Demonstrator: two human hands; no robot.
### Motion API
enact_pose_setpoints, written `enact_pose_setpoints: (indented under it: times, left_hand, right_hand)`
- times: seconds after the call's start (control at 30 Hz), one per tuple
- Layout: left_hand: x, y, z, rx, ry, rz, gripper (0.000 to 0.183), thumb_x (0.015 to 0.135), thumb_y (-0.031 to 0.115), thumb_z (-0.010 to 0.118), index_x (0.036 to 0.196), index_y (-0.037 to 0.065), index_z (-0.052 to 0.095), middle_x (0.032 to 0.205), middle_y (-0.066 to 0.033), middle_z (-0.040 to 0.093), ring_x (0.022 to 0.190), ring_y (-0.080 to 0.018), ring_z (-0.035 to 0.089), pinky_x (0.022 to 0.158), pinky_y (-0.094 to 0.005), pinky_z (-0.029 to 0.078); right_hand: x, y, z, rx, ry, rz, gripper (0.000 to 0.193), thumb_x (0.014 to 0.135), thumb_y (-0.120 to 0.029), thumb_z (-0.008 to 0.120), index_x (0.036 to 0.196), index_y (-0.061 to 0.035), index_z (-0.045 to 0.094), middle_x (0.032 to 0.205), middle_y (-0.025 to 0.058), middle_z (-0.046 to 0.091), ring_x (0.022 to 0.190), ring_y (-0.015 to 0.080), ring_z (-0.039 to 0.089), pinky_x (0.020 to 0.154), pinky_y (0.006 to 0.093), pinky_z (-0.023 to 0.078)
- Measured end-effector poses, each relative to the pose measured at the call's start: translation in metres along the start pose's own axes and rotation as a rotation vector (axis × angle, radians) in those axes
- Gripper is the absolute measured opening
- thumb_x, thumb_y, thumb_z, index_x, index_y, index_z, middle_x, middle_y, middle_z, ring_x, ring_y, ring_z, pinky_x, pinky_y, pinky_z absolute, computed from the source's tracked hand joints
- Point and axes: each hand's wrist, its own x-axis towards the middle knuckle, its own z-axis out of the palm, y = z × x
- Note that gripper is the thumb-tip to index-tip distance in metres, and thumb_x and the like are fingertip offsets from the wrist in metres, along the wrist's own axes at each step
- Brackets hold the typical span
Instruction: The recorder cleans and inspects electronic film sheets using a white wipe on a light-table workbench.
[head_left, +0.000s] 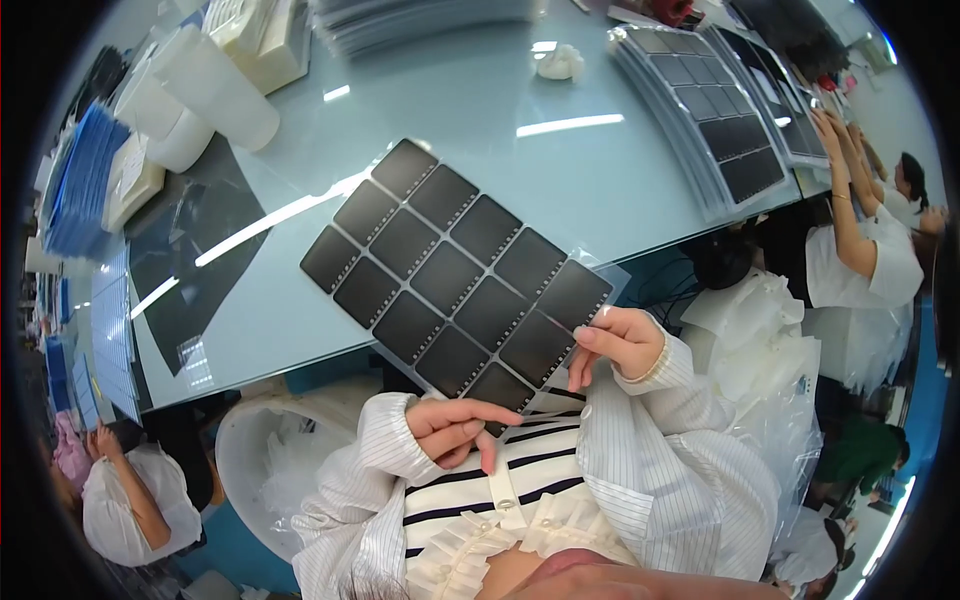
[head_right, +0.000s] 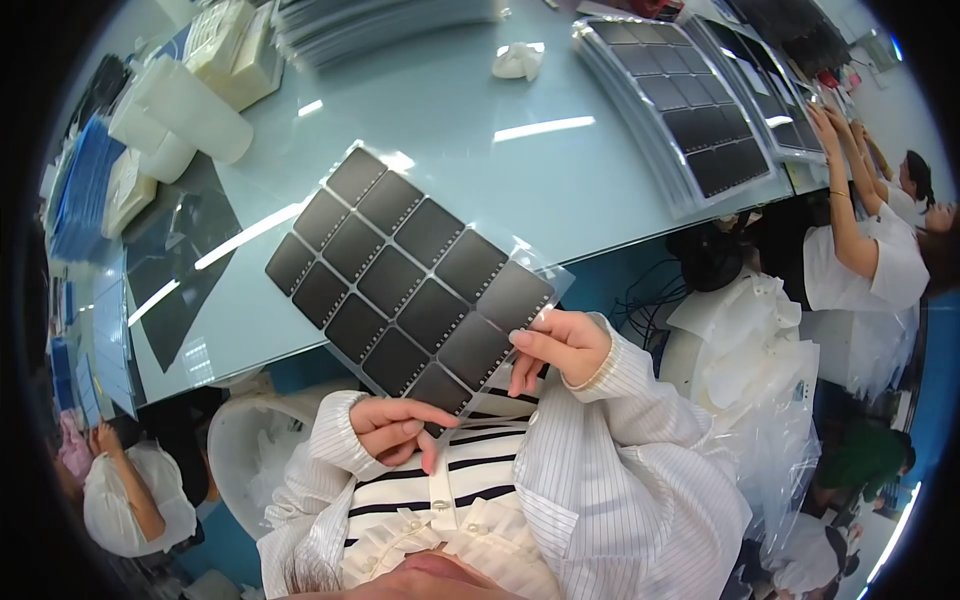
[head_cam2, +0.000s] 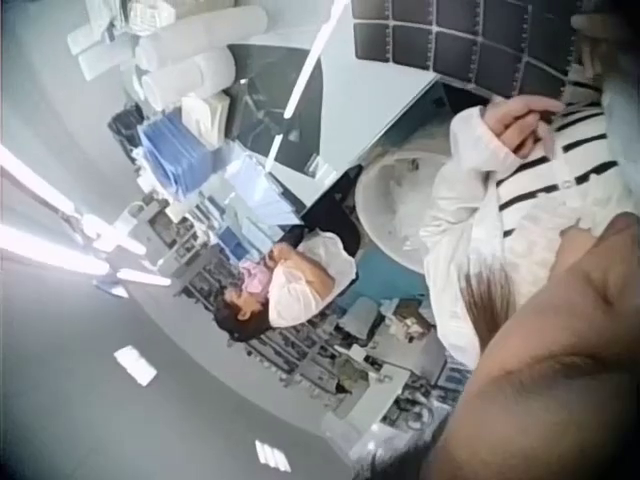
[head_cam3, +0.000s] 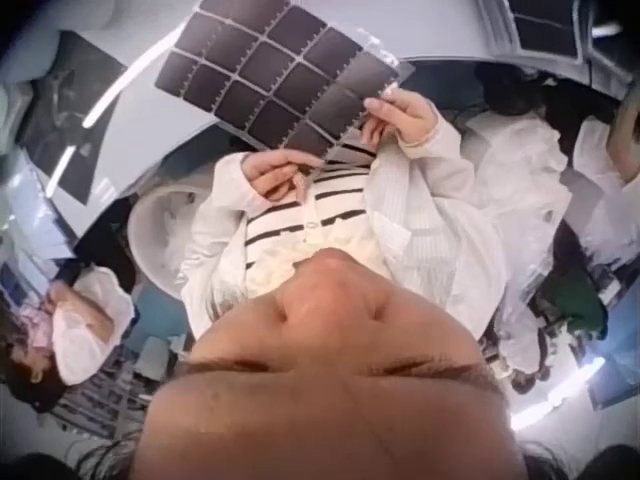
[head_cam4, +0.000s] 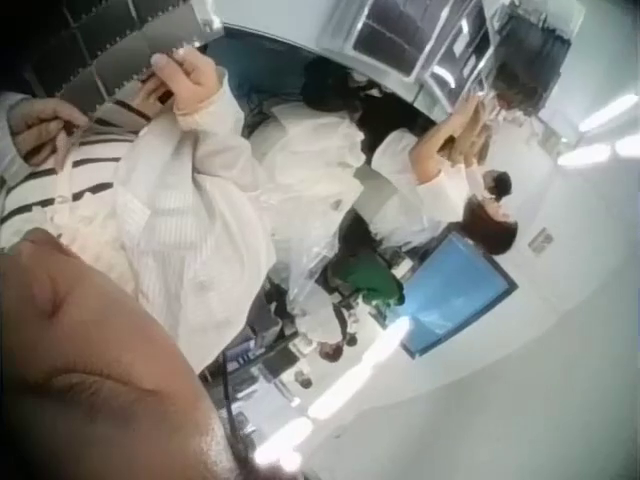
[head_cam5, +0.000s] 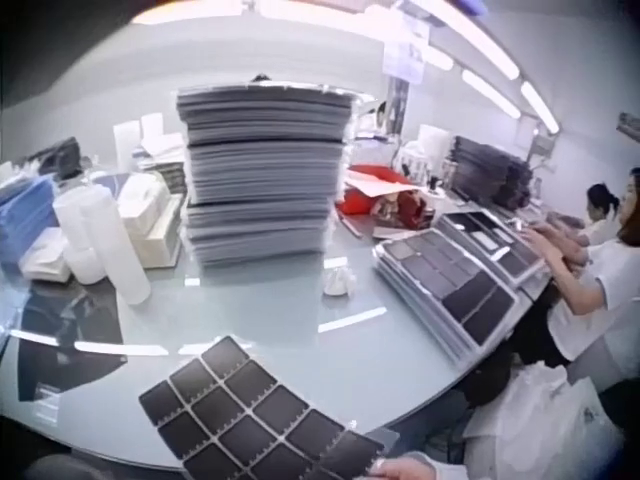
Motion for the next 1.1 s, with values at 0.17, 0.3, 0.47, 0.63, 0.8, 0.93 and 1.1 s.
enact_pose_setpoints:
  times: [0.17,0.3,0.47,0.63,0.8,0.93,1.1]
  left_hand:
    - [0.006,0.008,0.006,0.114,-0.122,-0.009,0.038,0.097,0.008,0.038,0.134,-0.002,0.040,0.083,-0.0091,0.066,0.045,-0.0027,0.034,0.044,-0.0175,0.030]
    - [-0.012,0.028,-0.006,0.304,0.022,0.071,0.042,0.092,0.017,0.050,0.131,0.001,0.045,0.079,-0.0053,0.067,0.047,-0.0038,0.040,0.047,-0.0181,0.035]
    - [-0.034,0.042,-0.016,0.275,0.255,0.261,0.044,0.090,0.025,0.054,0.124,-0.002,0.051,0.077,-0.0068,0.067,0.048,-0.0033,0.041,0.048,-0.0170,0.035]
    - [-0.024,0.053,-0.010,0.304,0.439,0.317,0.037,0.089,0.018,0.053,0.120,-0.002,0.054,0.072,-0.0073,0.065,0.048,-0.0039,0.040,0.047,-0.0175,0.034]
    - [-0.013,0.067,0.002,0.432,0.715,0.323,0.031,0.090,0.020,0.053,0.112,-0.002,0.059,0.067,-0.0067,0.061,0.046,-0.0026,0.035,0.045,-0.0169,0.029]
    - [-0.004,0.080,-0.001,0.494,0.810,0.267,0.027,0.089,0.015,0.053,0.111,0.002,0.062,0.067,-0.0028,0.062,0.050,-0.0043,0.041,0.049,-0.0183,0.035]
    - [0.007,0.078,-0.022,0.684,0.911,0.313,0.026,0.089,0.014,0.054,0.112,0.003,0.062,0.069,-0.0011,0.061,0.055,-0.0051,0.044,0.052,-0.0195,0.038]
  right_hand:
    - [-0.007,-0.022,-0.020,0.025,0.143,-0.039,0.026,0.094,-0.011,0.047,0.070,-0.0008,0.045,0.060,0.0159,0.062,0.052,0.0225,0.063,0.047,0.0278,0.048]
    - [-0.023,-0.057,-0.046,-0.096,0.448,-0.307,0.026,0.090,-0.008,0.052,0.065,-0.0034,0.046,0.049,0.0106,0.056,0.038,0.0187,0.056,0.035,0.0265,0.041]
    - [-0.067,-0.099,-0.119,-0.163,0.842,-0.579,0.019,0.090,-0.020,0.058,0.087,-0.0010,0.059,0.049,0.0041,0.054,0.033,0.0125,0.048,0.031,0.0209,0.032]
    - [-0.067,-0.095,-0.221,0.013,0.959,-0.660,0.021,0.089,-0.019,0.060,0.073,-0.0073,0.054,0.048,0.0019,0.048,0.036,0.0102,0.040,0.036,0.0211,0.028]
    - [-0.048,-0.084,-0.255,0.103,1.028,-0.449,0.025,0.088,-0.019,0.062,0.069,-0.0048,0.053,0.047,0.0025,0.047,0.038,0.0110,0.042,0.038,0.0224,0.031]
    - [-0.048,-0.085,-0.266,0.053,1.049,-0.435,0.024,0.087,-0.019,0.063,0.072,-0.0029,0.055,0.052,0.0039,0.051,0.038,0.0100,0.044,0.038,0.0206,0.031]
    - [-0.043,-0.085,-0.266,-0.041,1.201,-0.481,0.032,0.083,-0.020,0.069,0.100,0.0017,0.053,0.056,0.0040,0.055,0.037,0.0098,0.046,0.035,0.0215,0.032]
